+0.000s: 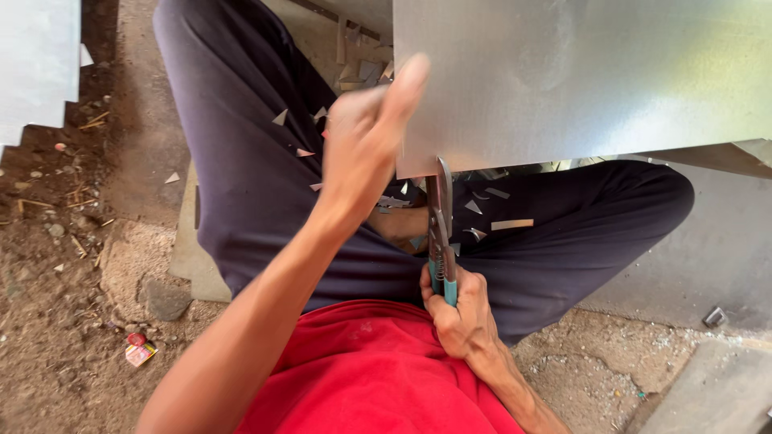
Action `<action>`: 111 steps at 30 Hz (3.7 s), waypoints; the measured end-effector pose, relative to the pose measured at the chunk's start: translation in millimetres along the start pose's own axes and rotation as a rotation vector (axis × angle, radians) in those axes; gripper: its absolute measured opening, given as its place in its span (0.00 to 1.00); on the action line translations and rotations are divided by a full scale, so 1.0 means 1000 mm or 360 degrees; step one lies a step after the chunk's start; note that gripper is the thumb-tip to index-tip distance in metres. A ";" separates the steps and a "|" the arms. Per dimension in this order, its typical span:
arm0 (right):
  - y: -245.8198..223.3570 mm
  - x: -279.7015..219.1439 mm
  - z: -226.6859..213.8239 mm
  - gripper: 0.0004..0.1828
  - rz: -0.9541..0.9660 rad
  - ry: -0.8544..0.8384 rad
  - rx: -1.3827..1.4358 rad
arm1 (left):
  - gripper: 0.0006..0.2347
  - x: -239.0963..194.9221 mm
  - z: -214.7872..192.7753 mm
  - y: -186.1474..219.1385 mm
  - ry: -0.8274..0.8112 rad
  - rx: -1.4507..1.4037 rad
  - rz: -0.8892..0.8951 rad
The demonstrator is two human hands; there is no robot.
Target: The person uses shears to cut small pieces off the edges of a metal sheet while sitting on the floor.
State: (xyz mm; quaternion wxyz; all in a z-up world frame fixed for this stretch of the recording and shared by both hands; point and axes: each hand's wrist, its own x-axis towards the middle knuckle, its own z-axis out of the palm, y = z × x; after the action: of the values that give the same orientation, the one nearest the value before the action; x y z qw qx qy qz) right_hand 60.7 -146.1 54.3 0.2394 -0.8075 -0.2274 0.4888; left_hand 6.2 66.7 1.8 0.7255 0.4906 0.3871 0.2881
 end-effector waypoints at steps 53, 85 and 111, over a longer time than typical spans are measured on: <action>0.069 -0.040 -0.048 0.08 0.0000 0.0327 0.0189 | 0.10 -0.052 0.125 -0.022 0.0328 -0.0361 -0.0129; 0.064 -0.037 -0.032 0.24 0.0089 0.0282 0.1426 | 0.14 -0.052 0.145 -0.039 -0.0531 -0.0250 -0.0445; 0.074 -0.019 -0.012 0.16 -0.0149 0.0214 0.1621 | 0.18 -0.043 0.135 -0.042 -0.0472 -0.0289 -0.0629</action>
State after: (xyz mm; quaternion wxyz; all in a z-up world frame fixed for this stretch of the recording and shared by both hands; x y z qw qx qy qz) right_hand 73.7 -217.4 27.6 0.6380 -0.6070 0.0196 0.4734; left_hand 99.2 -48.7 3.7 0.8576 0.3752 0.3373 0.0994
